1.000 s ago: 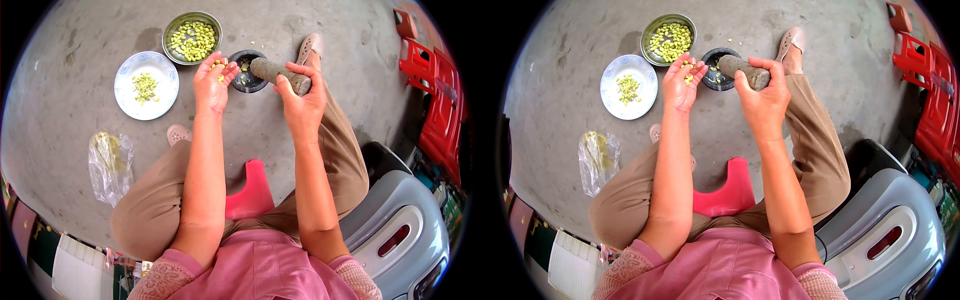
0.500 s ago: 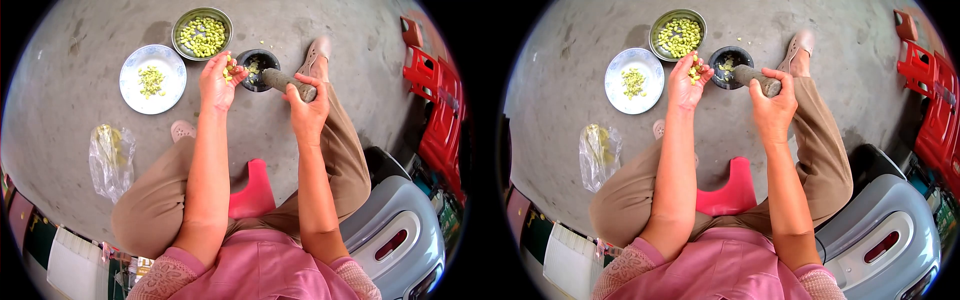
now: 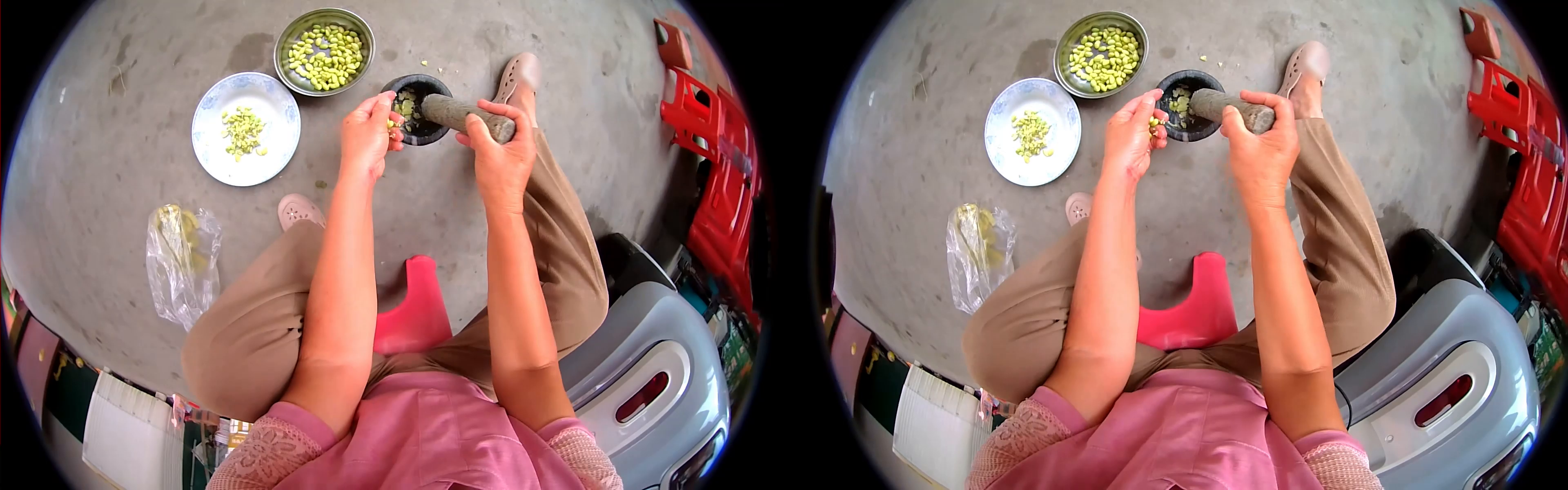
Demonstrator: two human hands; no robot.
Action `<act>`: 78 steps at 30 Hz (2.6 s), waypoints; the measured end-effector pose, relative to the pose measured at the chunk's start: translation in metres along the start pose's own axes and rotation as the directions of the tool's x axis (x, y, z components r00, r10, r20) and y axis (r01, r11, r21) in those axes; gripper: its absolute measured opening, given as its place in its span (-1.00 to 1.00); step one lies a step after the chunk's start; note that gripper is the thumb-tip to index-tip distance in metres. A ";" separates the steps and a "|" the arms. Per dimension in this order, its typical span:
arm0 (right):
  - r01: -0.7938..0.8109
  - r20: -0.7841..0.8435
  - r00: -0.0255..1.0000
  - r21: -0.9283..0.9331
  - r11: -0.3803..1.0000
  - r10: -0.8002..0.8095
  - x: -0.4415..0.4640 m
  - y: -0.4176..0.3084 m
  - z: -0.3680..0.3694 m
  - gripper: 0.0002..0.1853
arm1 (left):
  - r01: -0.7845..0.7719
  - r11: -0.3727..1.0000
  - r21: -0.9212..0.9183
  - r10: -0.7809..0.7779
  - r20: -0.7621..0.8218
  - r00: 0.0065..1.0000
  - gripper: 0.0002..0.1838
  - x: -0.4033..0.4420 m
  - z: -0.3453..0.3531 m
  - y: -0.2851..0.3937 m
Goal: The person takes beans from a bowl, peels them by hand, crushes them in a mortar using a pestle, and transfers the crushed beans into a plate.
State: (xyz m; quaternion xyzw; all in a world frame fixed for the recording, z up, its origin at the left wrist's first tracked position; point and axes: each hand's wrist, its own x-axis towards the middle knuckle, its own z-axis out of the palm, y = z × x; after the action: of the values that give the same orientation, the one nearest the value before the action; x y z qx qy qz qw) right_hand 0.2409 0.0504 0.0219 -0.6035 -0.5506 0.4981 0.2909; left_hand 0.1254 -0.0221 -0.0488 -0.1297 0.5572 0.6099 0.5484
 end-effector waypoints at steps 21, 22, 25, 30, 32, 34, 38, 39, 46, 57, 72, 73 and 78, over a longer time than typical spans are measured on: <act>-0.073 0.020 0.997 0.035 0.997 0.073 -0.004 0.004 -0.002 -0.75 | 0.063 0.986 0.154 -0.084 0.140 0.987 -0.64 -0.007 0.004 0.003; -0.056 0.020 0.998 0.029 0.998 0.055 -0.006 -0.004 -0.005 -0.77 | 0.073 0.977 0.199 -0.101 0.136 0.986 -0.64 -0.008 0.005 0.001; 0.023 0.001 1.000 0.018 1.000 -0.023 -0.011 -0.023 -0.008 -0.77 | 0.095 0.969 0.227 -0.130 0.141 0.981 -0.64 -0.010 0.006 0.007; 0.132 0.020 0.991 -0.011 0.991 -0.132 -0.011 -0.018 0.004 -0.78 | 0.021 1.000 0.008 -0.022 0.084 0.996 -0.72 -0.004 -0.002 0.011; 0.314 0.042 0.948 -0.265 0.912 -0.314 -0.008 -0.001 0.018 -0.75 | 0.020 0.998 -0.062 -0.017 0.056 0.998 -0.74 0.002 -0.007 0.009; 0.247 0.067 0.968 -0.404 0.881 -0.241 -0.004 0.023 0.029 -0.72 | 0.022 0.985 -0.172 -0.018 0.024 1.000 -0.78 0.004 -0.009 0.010; 0.132 0.036 0.991 -0.302 0.944 -0.127 0.007 0.027 0.023 -0.73 | 0.097 0.965 -0.242 -0.093 0.027 0.995 -0.79 -0.001 -0.001 0.012; 0.139 0.040 0.990 -0.304 0.942 -0.133 0.010 0.022 0.019 -0.73 | 0.078 0.979 -0.190 -0.071 0.042 0.997 -0.79 0.001 0.001 0.010; 0.249 0.011 0.968 -0.126 0.960 -0.249 -0.006 -0.026 -0.002 -0.78 | 0.090 0.981 0.170 -0.107 0.091 0.990 -0.72 -0.006 0.001 0.008; 0.103 0.067 0.993 -0.160 0.982 -0.093 0.012 0.035 0.013 -0.75 | 0.039 0.890 -0.455 0.004 0.094 0.996 -0.80 0.007 -0.008 0.013; 0.106 0.054 0.994 -0.336 0.936 -0.093 0.001 0.021 0.027 -0.73 | -0.050 0.981 -0.186 0.053 0.009 0.999 -0.77 0.005 -0.007 0.012; 0.079 0.058 0.996 -0.241 0.967 -0.067 0.002 0.022 0.021 -0.74 | -0.044 0.981 -0.188 0.046 0.009 0.999 -0.77 0.004 -0.005 0.009; 0.127 0.037 0.992 -0.131 0.983 -0.123 -0.001 -0.009 -0.003 -0.77 | 0.007 0.999 -0.054 -0.004 0.063 0.998 -0.69 0.002 -0.002 0.004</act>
State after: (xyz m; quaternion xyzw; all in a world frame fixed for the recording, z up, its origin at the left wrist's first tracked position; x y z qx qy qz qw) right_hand 0.2401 0.0520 0.0316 -0.5787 -0.6234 0.4495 0.2728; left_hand 0.1200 -0.0217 -0.0489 -0.1269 0.5226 0.6270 0.5636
